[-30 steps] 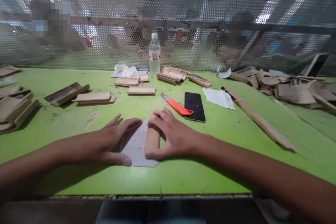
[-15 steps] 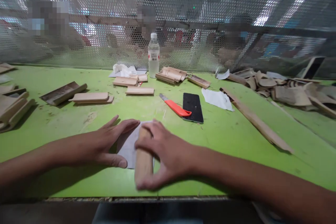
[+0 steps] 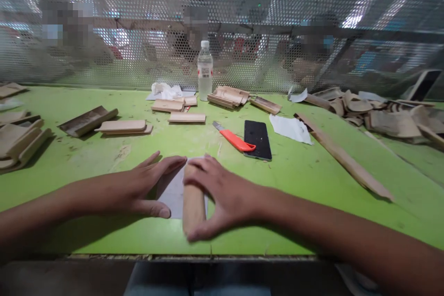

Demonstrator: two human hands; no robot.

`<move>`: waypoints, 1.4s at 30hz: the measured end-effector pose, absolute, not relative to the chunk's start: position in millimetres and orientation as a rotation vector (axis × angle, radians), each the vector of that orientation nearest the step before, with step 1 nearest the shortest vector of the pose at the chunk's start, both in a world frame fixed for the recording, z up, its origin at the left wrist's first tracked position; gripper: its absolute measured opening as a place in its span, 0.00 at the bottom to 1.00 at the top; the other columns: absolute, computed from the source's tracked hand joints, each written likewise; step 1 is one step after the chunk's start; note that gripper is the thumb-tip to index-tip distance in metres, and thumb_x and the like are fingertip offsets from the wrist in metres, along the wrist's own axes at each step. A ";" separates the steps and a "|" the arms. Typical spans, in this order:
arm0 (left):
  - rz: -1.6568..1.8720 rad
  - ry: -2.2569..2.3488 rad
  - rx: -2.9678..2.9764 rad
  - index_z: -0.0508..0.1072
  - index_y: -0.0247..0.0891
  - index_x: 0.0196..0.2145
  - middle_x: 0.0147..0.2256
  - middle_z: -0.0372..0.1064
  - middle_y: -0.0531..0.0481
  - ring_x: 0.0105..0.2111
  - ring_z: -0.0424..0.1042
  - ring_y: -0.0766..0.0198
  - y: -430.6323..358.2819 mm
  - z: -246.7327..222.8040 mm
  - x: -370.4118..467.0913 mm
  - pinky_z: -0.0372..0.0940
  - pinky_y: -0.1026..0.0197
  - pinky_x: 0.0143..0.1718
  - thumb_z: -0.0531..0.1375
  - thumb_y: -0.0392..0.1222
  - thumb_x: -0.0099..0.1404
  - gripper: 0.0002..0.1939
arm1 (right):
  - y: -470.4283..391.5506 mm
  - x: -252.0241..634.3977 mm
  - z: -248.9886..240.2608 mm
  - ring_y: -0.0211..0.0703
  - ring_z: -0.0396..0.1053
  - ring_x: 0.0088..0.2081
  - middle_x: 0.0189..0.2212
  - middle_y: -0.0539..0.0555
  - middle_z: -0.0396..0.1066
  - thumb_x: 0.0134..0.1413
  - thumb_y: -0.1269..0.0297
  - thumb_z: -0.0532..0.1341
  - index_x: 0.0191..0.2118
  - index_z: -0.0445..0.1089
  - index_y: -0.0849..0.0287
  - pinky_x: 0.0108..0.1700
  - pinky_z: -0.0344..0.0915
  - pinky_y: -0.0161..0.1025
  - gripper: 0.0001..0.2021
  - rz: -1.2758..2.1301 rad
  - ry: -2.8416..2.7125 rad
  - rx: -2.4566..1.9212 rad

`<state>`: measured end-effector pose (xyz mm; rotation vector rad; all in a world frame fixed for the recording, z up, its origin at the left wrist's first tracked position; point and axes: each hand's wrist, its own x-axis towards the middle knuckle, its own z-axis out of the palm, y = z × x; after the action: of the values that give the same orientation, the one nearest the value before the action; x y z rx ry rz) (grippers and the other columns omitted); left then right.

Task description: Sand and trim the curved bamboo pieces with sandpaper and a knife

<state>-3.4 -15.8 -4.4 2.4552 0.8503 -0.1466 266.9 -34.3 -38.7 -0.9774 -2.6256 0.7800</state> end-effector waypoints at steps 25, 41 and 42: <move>-0.068 0.826 2.510 0.45 0.35 0.73 0.70 0.52 0.30 0.69 0.54 0.34 -13.8 -11.1 -4.7 0.45 0.35 0.69 0.62 0.66 0.65 0.52 | -37.0 262.3 -37.9 0.69 0.52 0.66 0.66 0.66 0.53 0.41 0.38 0.72 0.58 0.68 0.54 0.64 0.56 0.66 0.40 0.680 -2.605 -1.057; 0.239 1.059 2.860 0.73 0.36 0.60 0.54 0.76 0.37 0.53 0.76 0.46 -10.9 -13.7 9.1 0.65 0.42 0.60 0.56 0.52 0.75 0.23 | -28.8 273.8 -24.1 0.66 0.63 0.62 0.64 0.63 0.61 0.55 0.29 0.59 0.60 0.66 0.50 0.62 0.60 0.69 0.37 1.059 -1.747 -1.049; 0.300 1.005 2.883 0.73 0.37 0.59 0.55 0.75 0.38 0.54 0.76 0.48 -10.8 -13.4 10.2 0.68 0.46 0.58 0.53 0.47 0.77 0.20 | -28.4 274.1 -22.9 0.64 0.66 0.59 0.62 0.64 0.64 0.57 0.28 0.55 0.60 0.66 0.51 0.60 0.64 0.68 0.37 1.190 -1.597 -1.015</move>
<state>10.2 -10.8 -13.4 2.8827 1.0055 0.3005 274.1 -28.4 -22.9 -1.0152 -1.5973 1.1897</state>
